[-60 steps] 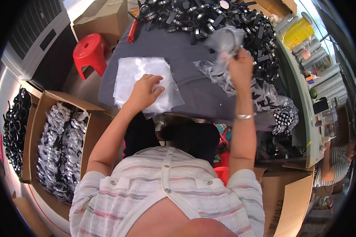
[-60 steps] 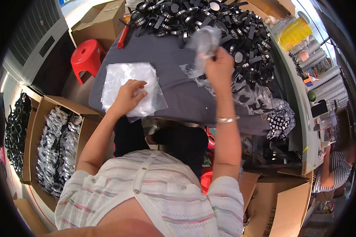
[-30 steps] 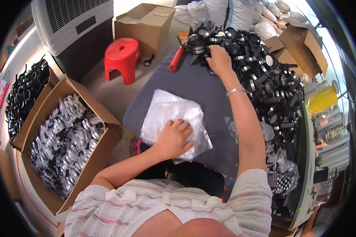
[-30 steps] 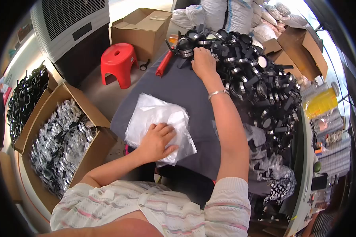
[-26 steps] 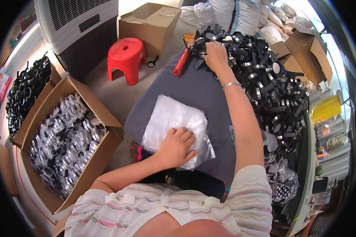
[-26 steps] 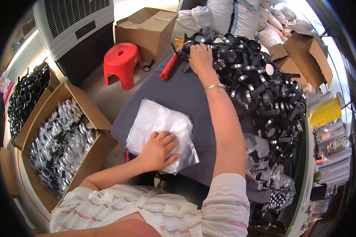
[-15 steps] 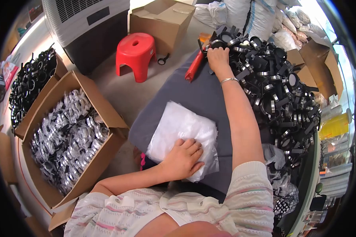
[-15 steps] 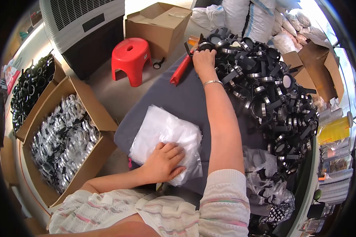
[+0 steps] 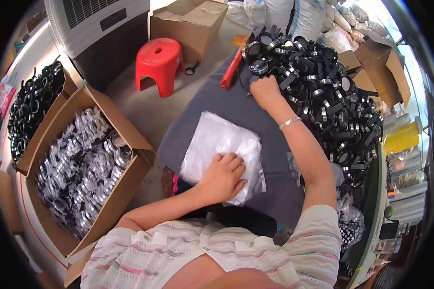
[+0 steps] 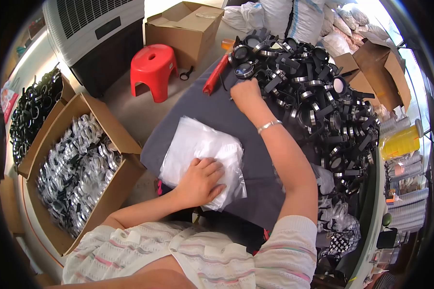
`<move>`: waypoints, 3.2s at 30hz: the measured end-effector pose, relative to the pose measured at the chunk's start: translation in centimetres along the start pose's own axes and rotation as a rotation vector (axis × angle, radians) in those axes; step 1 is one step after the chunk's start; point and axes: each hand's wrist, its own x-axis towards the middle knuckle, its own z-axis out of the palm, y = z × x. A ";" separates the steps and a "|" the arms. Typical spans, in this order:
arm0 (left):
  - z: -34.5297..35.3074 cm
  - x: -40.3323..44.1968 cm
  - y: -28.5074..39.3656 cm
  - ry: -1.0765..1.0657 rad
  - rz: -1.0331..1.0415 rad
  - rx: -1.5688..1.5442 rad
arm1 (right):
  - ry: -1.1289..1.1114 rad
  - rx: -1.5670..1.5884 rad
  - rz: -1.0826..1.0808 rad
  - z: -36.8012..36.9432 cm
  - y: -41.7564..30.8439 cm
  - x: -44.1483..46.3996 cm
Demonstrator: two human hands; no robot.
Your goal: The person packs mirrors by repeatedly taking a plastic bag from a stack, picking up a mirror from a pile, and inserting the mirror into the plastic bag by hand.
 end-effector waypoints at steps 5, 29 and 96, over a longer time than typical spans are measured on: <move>0.1 -0.1 0.0 -0.004 0.006 0.006 | -0.154 0.326 0.100 0.4 -0.4 -5.9; 0.3 0.3 -0.3 0.012 -0.020 0.010 | 0.086 -0.122 0.255 3.5 12.8 8.6; 1.1 0.3 0.7 0.016 0.064 0.096 | 0.722 0.712 0.644 -12.2 2.8 -23.4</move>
